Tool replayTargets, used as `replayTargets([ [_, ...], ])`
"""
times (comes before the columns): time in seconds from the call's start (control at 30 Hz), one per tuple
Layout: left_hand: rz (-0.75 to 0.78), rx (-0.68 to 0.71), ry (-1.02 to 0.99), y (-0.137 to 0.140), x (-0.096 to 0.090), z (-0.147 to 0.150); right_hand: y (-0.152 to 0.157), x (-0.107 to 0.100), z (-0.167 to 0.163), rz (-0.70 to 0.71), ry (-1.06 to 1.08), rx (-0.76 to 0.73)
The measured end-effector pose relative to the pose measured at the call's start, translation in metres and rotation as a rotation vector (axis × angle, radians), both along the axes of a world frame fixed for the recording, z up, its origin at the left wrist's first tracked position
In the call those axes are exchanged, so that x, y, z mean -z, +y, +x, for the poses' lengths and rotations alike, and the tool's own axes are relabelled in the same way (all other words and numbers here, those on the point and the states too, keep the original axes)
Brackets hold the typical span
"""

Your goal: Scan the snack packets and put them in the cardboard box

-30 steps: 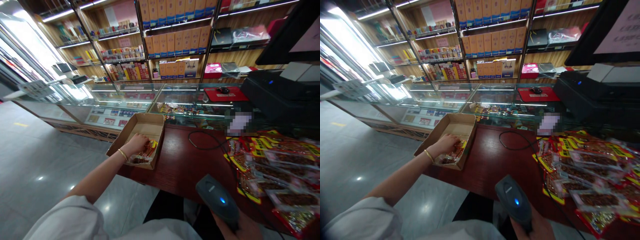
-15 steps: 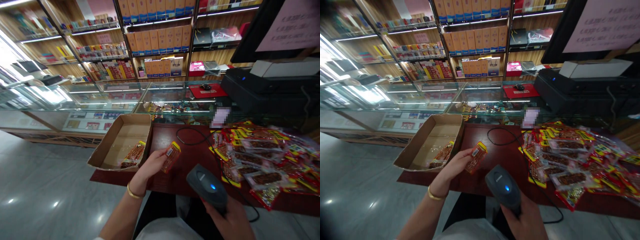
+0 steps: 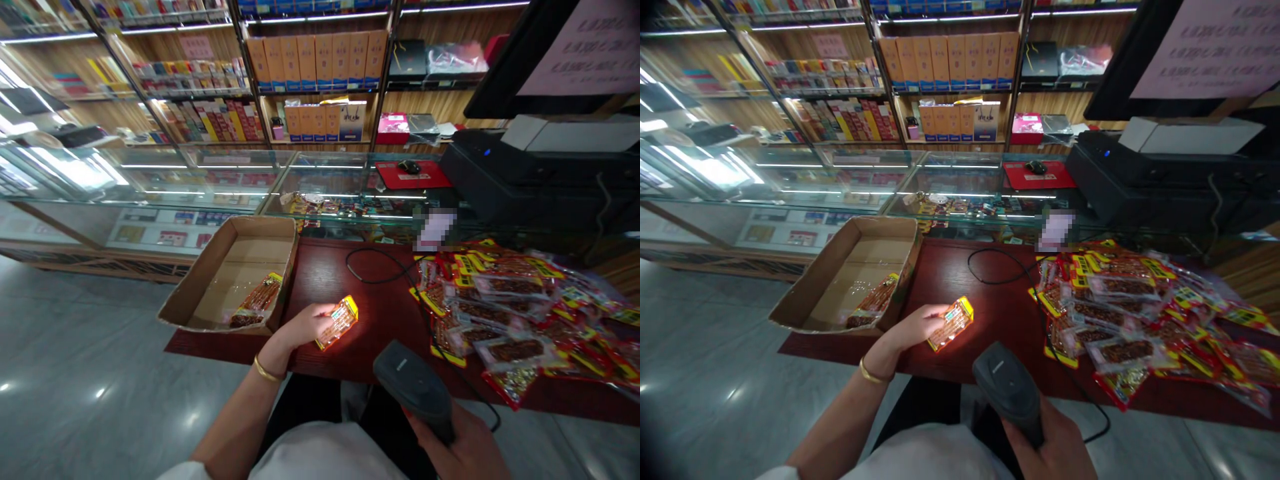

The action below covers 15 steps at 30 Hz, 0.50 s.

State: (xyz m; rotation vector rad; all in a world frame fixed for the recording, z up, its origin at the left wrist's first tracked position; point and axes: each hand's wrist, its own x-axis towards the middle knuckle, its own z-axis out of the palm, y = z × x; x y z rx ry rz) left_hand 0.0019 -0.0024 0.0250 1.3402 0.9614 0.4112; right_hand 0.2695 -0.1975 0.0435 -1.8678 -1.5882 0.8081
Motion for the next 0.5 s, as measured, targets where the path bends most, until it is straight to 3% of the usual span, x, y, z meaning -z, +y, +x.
replayTargets([
  [0.2, -0.012, 0.023, 0.017, -0.001, 0.002, 0.006, -0.001, 0.001, 0.001, -0.006, 0.009, 0.043],
  [0.3, 0.031, 0.071, 0.005, -0.001, -0.001, 0.017, -0.001, -0.003, -0.006, 0.017, 0.042, 0.147],
  [0.4, 0.135, 0.154, -0.020, 0.001, -0.011, 0.043, -0.006, -0.007, -0.007, 0.066, 0.070, 0.271],
  [0.5, 0.280, 0.262, -0.062, 0.004, -0.026, 0.090, -0.019, -0.010, 0.000, 0.147, 0.081, 0.390],
])
